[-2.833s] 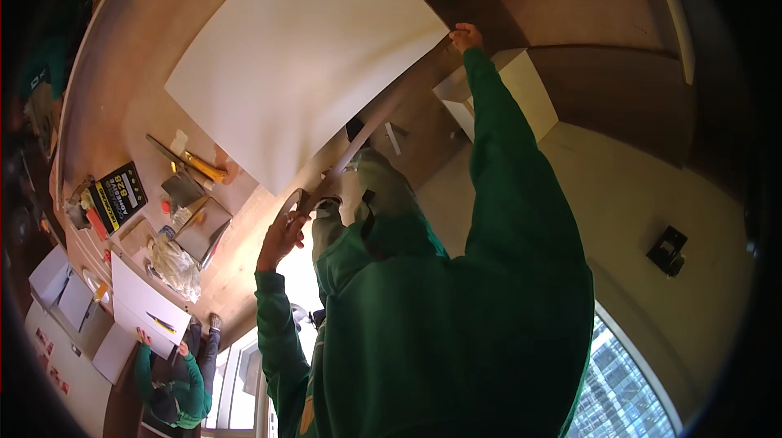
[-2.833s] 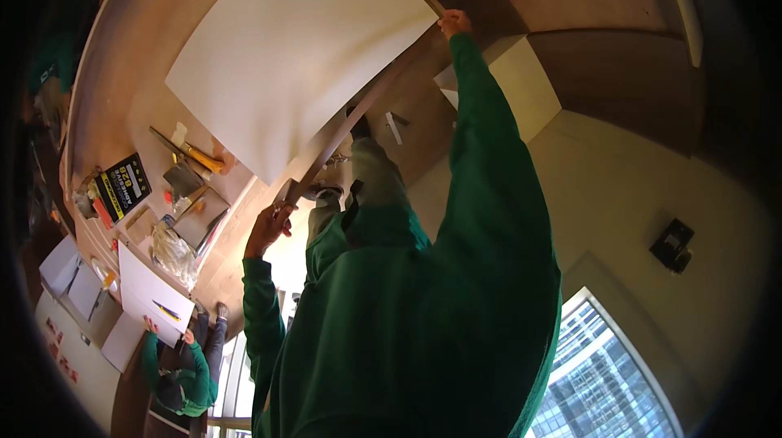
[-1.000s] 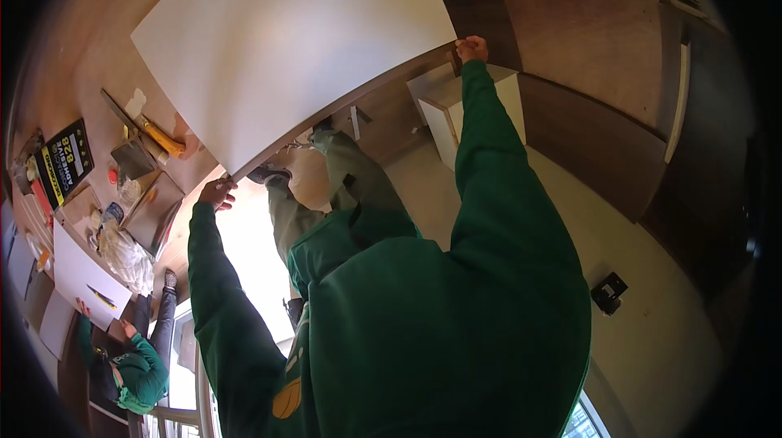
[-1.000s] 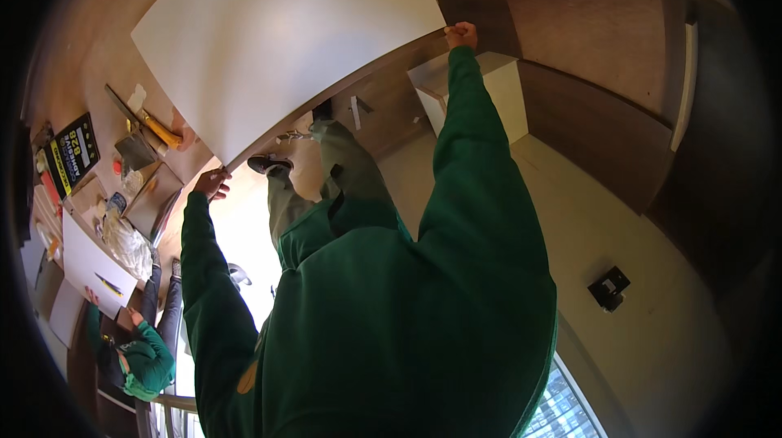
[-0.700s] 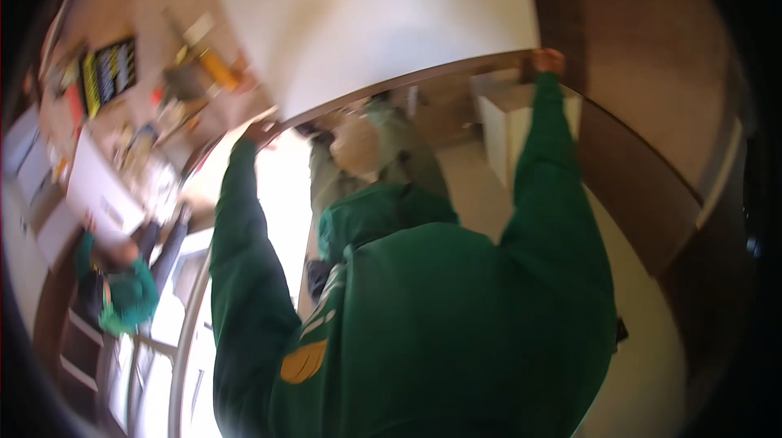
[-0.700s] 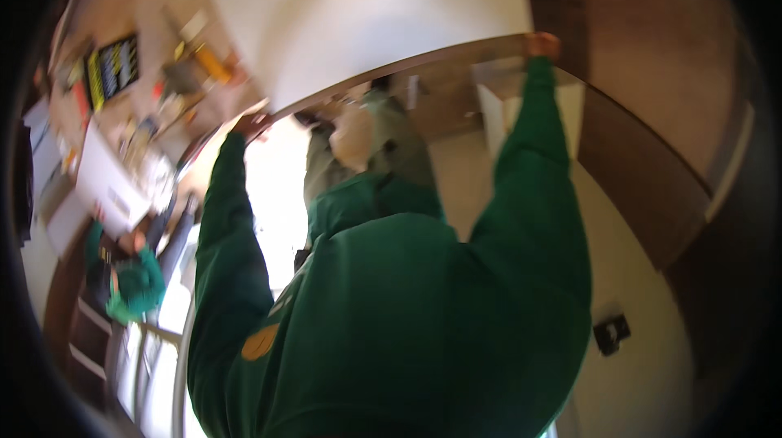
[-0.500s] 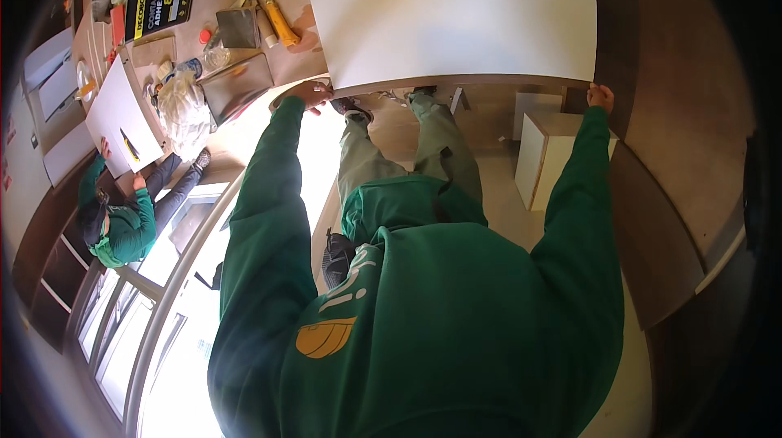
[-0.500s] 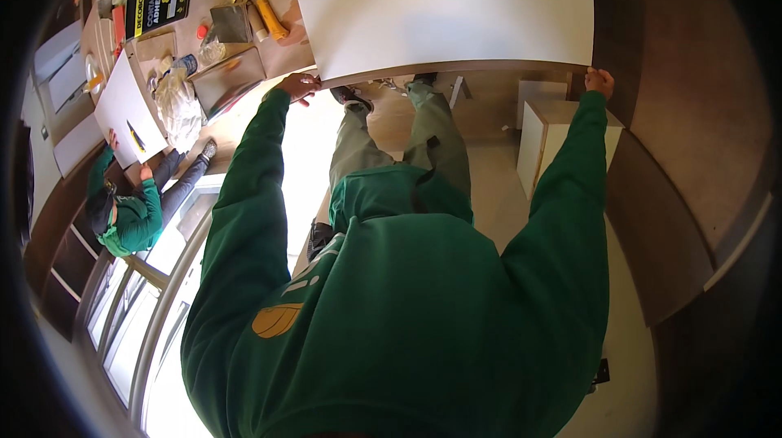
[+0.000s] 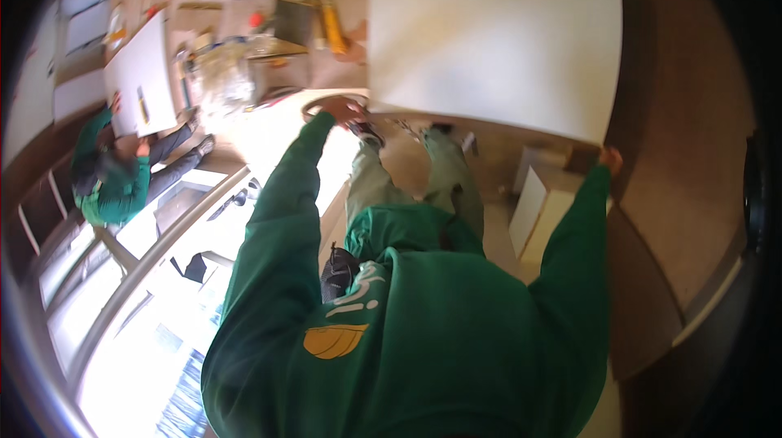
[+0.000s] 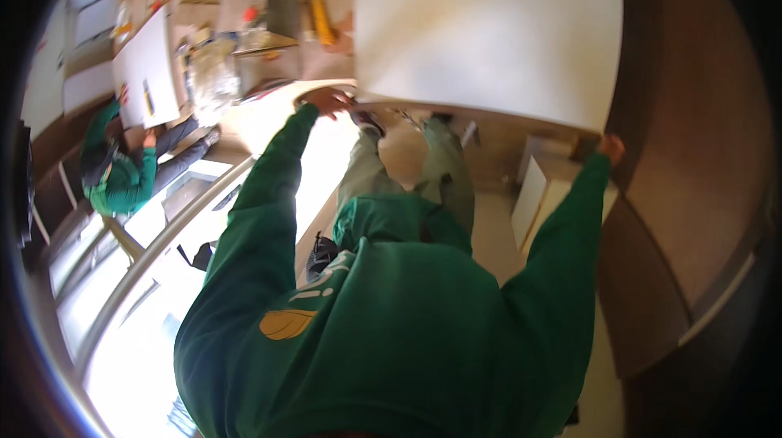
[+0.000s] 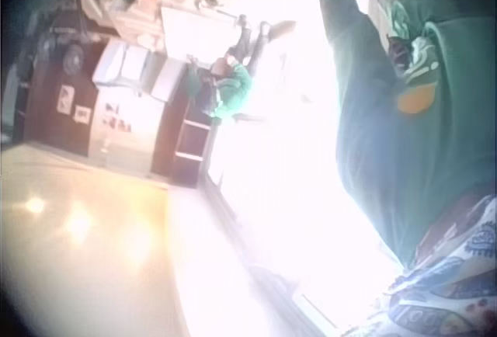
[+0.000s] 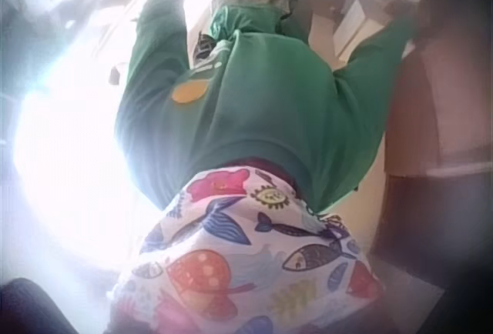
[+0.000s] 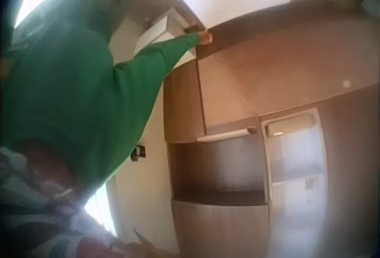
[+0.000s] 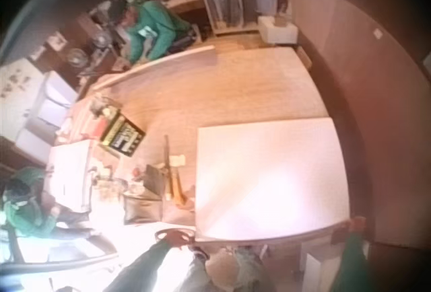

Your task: The person wipes a white board with a cloth, applies adhesive from a metal container, and then cuts a long wooden strip with shears before applying adhesive to it as well.

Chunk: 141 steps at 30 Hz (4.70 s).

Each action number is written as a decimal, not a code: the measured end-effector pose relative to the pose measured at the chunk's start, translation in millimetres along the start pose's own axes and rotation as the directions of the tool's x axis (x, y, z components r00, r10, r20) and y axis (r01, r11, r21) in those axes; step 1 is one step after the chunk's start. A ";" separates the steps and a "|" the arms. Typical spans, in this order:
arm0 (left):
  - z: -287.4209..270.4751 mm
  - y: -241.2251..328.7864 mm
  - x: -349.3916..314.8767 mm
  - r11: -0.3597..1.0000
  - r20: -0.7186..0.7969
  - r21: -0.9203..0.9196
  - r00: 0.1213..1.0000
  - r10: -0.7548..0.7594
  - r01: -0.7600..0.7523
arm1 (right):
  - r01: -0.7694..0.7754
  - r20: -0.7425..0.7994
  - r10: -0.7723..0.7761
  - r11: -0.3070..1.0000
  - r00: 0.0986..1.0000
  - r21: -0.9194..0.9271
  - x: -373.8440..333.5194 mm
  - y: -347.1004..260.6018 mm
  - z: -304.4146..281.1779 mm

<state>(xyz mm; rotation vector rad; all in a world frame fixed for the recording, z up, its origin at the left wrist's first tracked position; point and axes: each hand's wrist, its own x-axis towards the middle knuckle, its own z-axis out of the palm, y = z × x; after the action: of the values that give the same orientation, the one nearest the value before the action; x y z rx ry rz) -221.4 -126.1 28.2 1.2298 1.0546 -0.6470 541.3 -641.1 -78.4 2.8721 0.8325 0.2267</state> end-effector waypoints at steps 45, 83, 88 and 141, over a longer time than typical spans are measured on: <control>38.3 -639.1 -458.1 0.290 -0.583 -0.809 0.636 -0.505 -0.512 | -0.026 -0.136 -0.953 -0.148 0.270 0.989 -469.4 -1250.4 -580.4; -196.9 -521.8 -488.2 -0.118 -0.227 -0.886 0.640 -0.735 -0.449 | -0.280 0.211 -0.977 0.193 0.034 0.940 -238.9 -1782.2 -481.0; -278.2 -512.6 -506.8 -0.026 -0.384 -0.851 0.655 -0.650 -0.524 | -0.406 0.175 -0.951 0.270 -0.256 0.873 -374.0 -1611.6 -582.2; -148.1 -183.9 -530.5 0.606 -0.740 -0.249 0.552 0.384 -0.755 | 0.058 -0.052 -0.945 -0.074 -0.323 0.996 -414.9 -850.8 -665.3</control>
<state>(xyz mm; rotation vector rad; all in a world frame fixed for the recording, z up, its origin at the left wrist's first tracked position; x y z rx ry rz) -640.8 -102.7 429.1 1.1870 1.1268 0.6649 -368.3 -90.5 377.8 1.0437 2.4223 -2.2643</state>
